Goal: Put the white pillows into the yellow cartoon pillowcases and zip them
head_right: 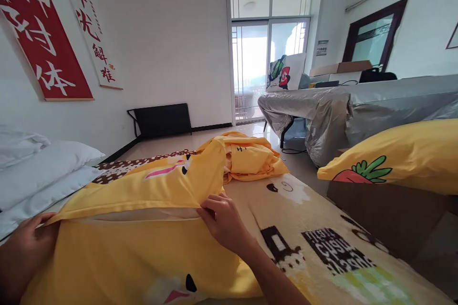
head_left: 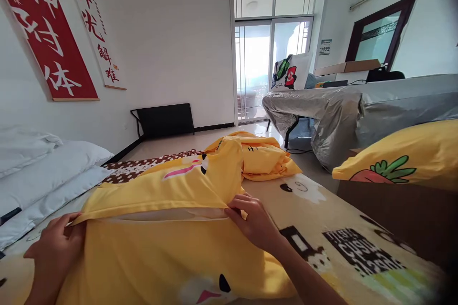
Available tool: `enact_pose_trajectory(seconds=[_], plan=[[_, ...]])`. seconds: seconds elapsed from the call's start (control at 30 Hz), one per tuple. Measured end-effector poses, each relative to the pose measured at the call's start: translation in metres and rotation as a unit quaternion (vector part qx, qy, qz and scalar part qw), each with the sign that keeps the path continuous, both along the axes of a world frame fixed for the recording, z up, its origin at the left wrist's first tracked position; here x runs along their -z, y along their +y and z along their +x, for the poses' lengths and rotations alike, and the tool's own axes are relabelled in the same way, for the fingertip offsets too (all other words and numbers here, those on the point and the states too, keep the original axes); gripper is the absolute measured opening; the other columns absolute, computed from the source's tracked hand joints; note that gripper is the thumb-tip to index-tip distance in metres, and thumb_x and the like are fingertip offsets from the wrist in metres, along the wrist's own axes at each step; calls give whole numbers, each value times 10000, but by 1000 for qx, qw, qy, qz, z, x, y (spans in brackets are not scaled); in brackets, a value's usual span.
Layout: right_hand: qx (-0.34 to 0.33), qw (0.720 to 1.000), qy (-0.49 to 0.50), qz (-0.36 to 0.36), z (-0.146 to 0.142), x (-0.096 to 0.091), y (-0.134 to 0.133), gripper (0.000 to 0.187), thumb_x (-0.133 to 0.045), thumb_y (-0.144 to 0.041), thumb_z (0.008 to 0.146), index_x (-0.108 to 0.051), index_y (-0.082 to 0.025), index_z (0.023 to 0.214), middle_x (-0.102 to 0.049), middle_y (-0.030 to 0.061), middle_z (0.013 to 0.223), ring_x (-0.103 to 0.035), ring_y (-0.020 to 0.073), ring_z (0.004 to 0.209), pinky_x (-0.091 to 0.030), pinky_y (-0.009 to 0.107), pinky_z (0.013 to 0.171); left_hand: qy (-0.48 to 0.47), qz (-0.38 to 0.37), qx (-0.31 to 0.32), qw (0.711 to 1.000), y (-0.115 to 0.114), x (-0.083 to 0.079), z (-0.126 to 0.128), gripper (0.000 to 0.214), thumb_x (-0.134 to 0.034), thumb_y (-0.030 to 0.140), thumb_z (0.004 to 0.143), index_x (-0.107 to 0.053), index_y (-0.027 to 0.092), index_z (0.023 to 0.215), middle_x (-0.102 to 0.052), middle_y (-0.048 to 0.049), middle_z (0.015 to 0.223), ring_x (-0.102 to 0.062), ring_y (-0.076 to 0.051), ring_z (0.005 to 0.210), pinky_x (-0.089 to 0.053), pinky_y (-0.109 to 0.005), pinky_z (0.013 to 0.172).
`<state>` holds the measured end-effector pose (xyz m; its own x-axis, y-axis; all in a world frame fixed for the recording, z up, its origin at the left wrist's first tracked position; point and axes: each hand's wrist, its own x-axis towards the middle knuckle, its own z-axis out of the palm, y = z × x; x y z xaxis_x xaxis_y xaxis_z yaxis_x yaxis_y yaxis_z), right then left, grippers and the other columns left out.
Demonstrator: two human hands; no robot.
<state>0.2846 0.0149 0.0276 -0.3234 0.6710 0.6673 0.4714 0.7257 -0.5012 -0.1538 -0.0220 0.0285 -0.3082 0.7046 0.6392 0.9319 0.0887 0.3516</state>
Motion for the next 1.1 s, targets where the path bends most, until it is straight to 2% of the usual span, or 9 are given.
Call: enact_pose_trajectory(seconds=[0.1, 0.2, 0.3, 0.37, 0.43, 0.6, 0.8, 0.9, 1.1], plan=[[-22, 999, 30, -31, 5, -4, -2, 304, -522, -272, 891, -554, -164, 608, -539, -6, 610, -459, 103, 597, -332, 230, 572, 39, 48, -89, 994, -12, -20, 55, 193, -360, 330, 882, -463, 261, 1029, -528, -32, 1069, -532, -347, 1093, -454, -483, 873], [-49, 995, 44, -69, 8, -9, -5, 309, -548, -309, 874, -563, -164, 602, -541, -9, 595, -455, 102, 590, -340, 224, 565, 124, 97, 114, 981, -30, -37, 128, 257, -447, 311, 892, -453, 278, 1147, -556, -54, 1181, -519, -294, 1156, -371, -477, 1023], [-64, 990, 64, -111, 10, -11, -6, 349, -570, -359, 862, -555, -164, 573, -521, -18, 553, -447, 99, 561, -338, 229, 555, 173, 60, 352, 918, -44, -47, 204, 208, -502, 207, 880, -519, 281, 1073, -640, -16, 1045, -602, -188, 986, -477, -297, 862], [-79, 984, 79, -139, 12, -13, -7, 387, -580, -400, 858, -547, -164, 553, -505, -23, 522, -448, 95, 535, -341, 230, 546, 185, 9, 425, 886, -44, -50, 245, 170, -487, 160, 862, -556, 235, 998, -656, -34, 1008, -616, -196, 928, -501, -315, 817], [-88, 981, 89, -147, 14, -15, -8, 417, -581, -432, 860, -544, -164, 542, -505, -21, 515, -456, 96, 530, -348, 230, 543, 179, -58, 434, 881, -36, -50, 270, 190, -473, 146, 852, -577, 194, 1005, -657, -70, 1021, -615, -232, 939, -511, -375, 829], [-81, 983, 94, -137, 18, -19, -8, 432, -577, -452, 866, -549, -165, 544, -512, -14, 532, -460, 99, 549, -352, 232, 547, 86, -134, 446, 881, -11, -32, 282, 243, -350, 188, 942, -593, 192, 932, -645, -65, 941, -613, -216, 898, -511, -379, 803], [-114, 969, 109, -189, 13, -13, 0, 431, -570, -448, 873, -553, -166, 548, -536, -10, 543, -477, 102, 558, -367, 234, 564, 37, -8, 423, 905, 1, -6, 288, 131, -487, 210, 895, -576, 182, 804, -636, -46, 787, -598, -209, 746, -477, -346, 667], [-111, 966, 118, -203, 10, -8, 4, 437, -574, -465, 868, -553, -164, 551, -533, -9, 545, -477, 102, 556, -362, 231, 547, 17, -1, 405, 914, 8, 1, 291, 150, -487, 188, 893, -586, 181, 780, -642, -46, 752, -591, -207, 716, -461, -342, 652], [-95, 969, 102, -204, 11, -3, 12, 403, -551, -464, 887, -585, -164, 620, -535, -4, 599, -489, 106, 584, -391, 231, 570, -79, -49, 475, 875, 21, 0, 282, 235, -431, 170, 926, -624, 202, 795, -645, -29, 822, -576, -173, 815, -443, -306, 746]])
